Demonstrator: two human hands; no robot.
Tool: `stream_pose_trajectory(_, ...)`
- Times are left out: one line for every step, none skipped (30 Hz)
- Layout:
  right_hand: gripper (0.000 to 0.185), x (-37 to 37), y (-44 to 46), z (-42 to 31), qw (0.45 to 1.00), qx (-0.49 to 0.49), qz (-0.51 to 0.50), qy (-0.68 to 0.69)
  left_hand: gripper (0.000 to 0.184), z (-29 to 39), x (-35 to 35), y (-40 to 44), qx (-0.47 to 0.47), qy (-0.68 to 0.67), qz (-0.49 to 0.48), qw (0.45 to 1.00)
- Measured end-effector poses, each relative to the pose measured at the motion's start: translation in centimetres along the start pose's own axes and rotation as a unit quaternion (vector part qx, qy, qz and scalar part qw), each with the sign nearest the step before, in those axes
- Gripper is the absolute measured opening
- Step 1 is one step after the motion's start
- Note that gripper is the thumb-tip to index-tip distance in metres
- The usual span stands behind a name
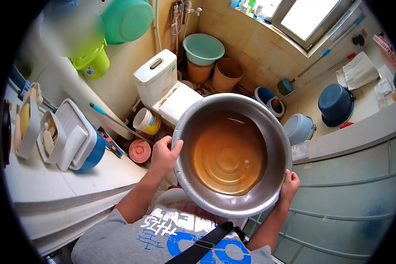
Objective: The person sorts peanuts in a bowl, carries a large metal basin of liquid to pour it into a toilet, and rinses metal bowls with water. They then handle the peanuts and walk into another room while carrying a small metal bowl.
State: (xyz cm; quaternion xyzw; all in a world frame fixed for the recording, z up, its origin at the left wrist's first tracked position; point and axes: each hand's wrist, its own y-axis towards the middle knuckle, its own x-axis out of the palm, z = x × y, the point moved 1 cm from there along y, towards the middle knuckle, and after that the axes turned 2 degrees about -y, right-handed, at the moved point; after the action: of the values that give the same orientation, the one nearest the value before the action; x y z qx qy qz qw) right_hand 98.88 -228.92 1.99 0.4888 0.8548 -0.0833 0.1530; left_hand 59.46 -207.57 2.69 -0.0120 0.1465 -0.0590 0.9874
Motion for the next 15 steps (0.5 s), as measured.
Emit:
stream_pose_trajectory(0.028, 0.3, 0.1, -0.3, 1.0, 0.001, 0.001, -0.002, 0.033, 0.2, 0.0, 0.2, 0.002, -0.01, 0.003, 1.0)
stream_pose_trajectory(0.028, 0.8, 0.1, -0.6, 1.0, 0.002, 0.002, -0.005, 0.033, 0.1, -0.2, 0.5, 0.0, -0.009, 0.007, 1.0)
stream_pose_trajectory(0.028, 1.3, 0.1, -0.6, 1.0, 0.004, -0.004, -0.012, 0.032, -0.1, -0.4, 0.7, -0.002, -0.007, 0.011, 1.0)
stream_pose_trajectory(0.028, 1.7, 0.2, -0.8, 1.0, 0.005, -0.008, -0.02, 0.032, -0.3, -0.6, 0.8, -0.003, -0.006, 0.014, 1.0)
stream_pose_trajectory(0.028, 2.1, 0.3, -1.0, 1.0, 0.005, -0.012, -0.027, 0.031, -0.6, -0.8, 0.9, -0.015, -0.016, 0.016, 1.0)
stream_pose_trajectory(0.028, 2.5, 0.4, -1.2, 0.999, 0.01, -0.018, -0.029, 0.031, -0.9, -1.2, 1.0, -0.027, -0.026, 0.017, 0.999)
stream_pose_trajectory(0.028, 2.7, 0.4, -1.4, 0.999, 0.016, -0.025, -0.03, 0.03, -0.5, -1.6, 0.9, -0.03, -0.022, 0.018, 0.999)
stream_pose_trajectory(0.028, 3.0, 0.4, -1.6, 0.999, 0.019, -0.032, -0.031, 0.03, -0.6, -1.8, 1.1, -0.026, -0.024, 0.021, 0.999)
stream_pose_trajectory(0.027, 3.4, 0.5, -2.0, 0.999, 0.016, -0.031, -0.034, 0.031, -0.7, -2.1, 1.3, -0.023, -0.027, 0.026, 0.999)
stream_pose_trajectory(0.027, 3.6, 0.6, -2.1, 0.999, 0.014, -0.037, -0.032, 0.031, -0.9, -2.4, 1.4, -0.021, -0.029, 0.033, 0.999)
stream_pose_trajectory(0.026, 3.8, 0.6, -2.1, 0.999, 0.013, -0.043, -0.03, 0.031, -1.0, -2.7, 1.5, -0.023, -0.037, 0.039, 0.998)
stream_pose_trajectory(0.026, 4.1, 0.9, -2.2, 0.998, 0.01, -0.05, -0.028, 0.032, -1.0, -2.9, 1.3, -0.027, -0.044, 0.046, 0.998)
stream_pose_trajectory(0.026, 4.3, 1.1, -2.4, 0.998, 0.005, -0.052, -0.022, 0.032, -0.9, -3.2, 1.2, -0.03, -0.051, 0.053, 0.997)
stream_pose_trajectory(0.026, 4.4, 1.3, -2.9, 0.998, -0.003, -0.06, -0.025, 0.032, -0.6, -3.6, 1.0, -0.032, -0.054, 0.059, 0.996)
stream_pose_trajectory(0.026, 4.5, 1.3, -3.6, 0.997, -0.009, -0.067, -0.028, 0.033, -0.4, -4.0, 0.8, -0.038, -0.074, 0.057, 0.995)
